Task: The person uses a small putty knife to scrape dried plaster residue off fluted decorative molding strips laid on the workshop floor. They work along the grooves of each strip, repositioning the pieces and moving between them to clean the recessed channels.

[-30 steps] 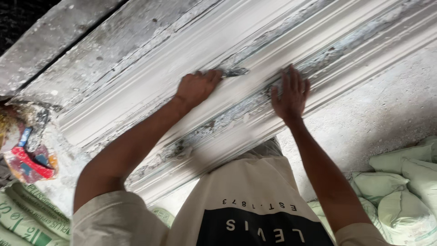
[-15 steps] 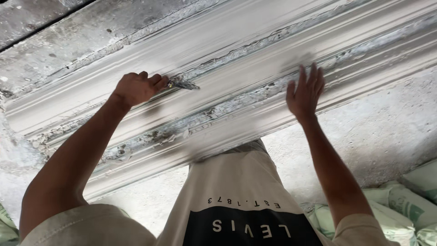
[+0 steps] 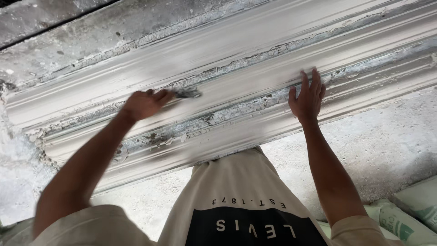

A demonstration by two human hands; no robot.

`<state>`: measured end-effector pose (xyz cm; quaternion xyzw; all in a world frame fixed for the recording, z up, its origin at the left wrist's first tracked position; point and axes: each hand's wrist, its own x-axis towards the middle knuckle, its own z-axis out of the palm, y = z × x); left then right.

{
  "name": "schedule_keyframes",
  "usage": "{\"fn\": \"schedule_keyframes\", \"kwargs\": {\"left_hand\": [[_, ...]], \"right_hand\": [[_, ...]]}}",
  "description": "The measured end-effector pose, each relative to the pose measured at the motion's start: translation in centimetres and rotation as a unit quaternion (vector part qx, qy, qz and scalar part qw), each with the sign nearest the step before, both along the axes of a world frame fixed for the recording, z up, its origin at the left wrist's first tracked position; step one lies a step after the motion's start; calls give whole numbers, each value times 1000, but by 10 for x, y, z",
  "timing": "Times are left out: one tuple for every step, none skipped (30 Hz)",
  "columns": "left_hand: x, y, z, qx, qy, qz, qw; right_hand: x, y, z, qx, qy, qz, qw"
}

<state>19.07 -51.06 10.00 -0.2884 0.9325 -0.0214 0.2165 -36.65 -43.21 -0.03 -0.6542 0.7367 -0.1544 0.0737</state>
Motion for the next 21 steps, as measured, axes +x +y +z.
{"fn": "schedule_keyframes", "kwargs": {"left_hand": [[-11, -6, -7, 4, 5, 13, 1000], [-21, -11, -15, 10, 10, 25, 1000], [-25, -16, -19, 12, 33, 20, 999], [-28, -19, -22, 13, 58, 15, 998], [-24, -19, -21, 13, 83, 13, 996], [-19, -18, -19, 26, 74, 21, 997], [-11, -16, -14, 37, 64, 29, 997], [-2, -13, -8, 49, 55, 37, 997], [4, -10, -2, 39, 47, 29, 998], [8, -7, 3, 29, 40, 23, 999], [6, -7, 5, 19, 33, 16, 999], [2, -7, 7, 17, 30, 7, 999], [-7, -9, 5, 15, 29, -2, 999], [-19, -13, 0, 10, 26, -13, 1000], [-34, -20, -6, 14, 32, -8, 999], [-45, -26, -12, 21, 35, -4, 999], [-51, -31, -16, 29, 40, 0, 999], [-54, -35, -19, 35, 36, -4, 999], [-51, -37, -19, 38, 31, -8, 999], [-45, -38, -17, 41, 27, -11, 999], [-37, -37, -14, 42, 39, -13, 998]], "right_hand": [[0, 0, 1, -1, 3, 1, 1000], [0, 1, 2, 1, 5, 2, 1000], [0, 1, 3, 3, 7, 1, 1000], [0, 2, 4, 2, 8, -2, 1000], [0, 2, 5, -1, 9, -2, 1000], [1, 2, 6, -6, 7, 0, 1000], [1, 1, 6, -8, 8, 0, 1000], [2, 1, 7, -8, 9, -1, 1000], [2, 0, 7, -7, 10, 0, 1000], [3, 0, 7, -5, 12, -5, 1000], [4, -1, 7, -4, 14, -9, 1000], [6, -2, 8, -1, 16, -13, 1000], [6, -2, 9, 1, 19, -12, 1000], [7, -2, 8, 1, 23, -12, 1000], [6, -1, 8, 1, 28, -13, 1000], [7, -1, 8, 0, 21, -9, 1000], [6, 0, 8, 0, 17, -6, 1000], [5, 0, 9, -6, 13, -4, 1000], [5, 0, 8, -9, 14, -5, 1000], [4, -1, 8, -11, 15, -6, 1000], [3, -1, 7, -11, 16, -4, 1000]]}}
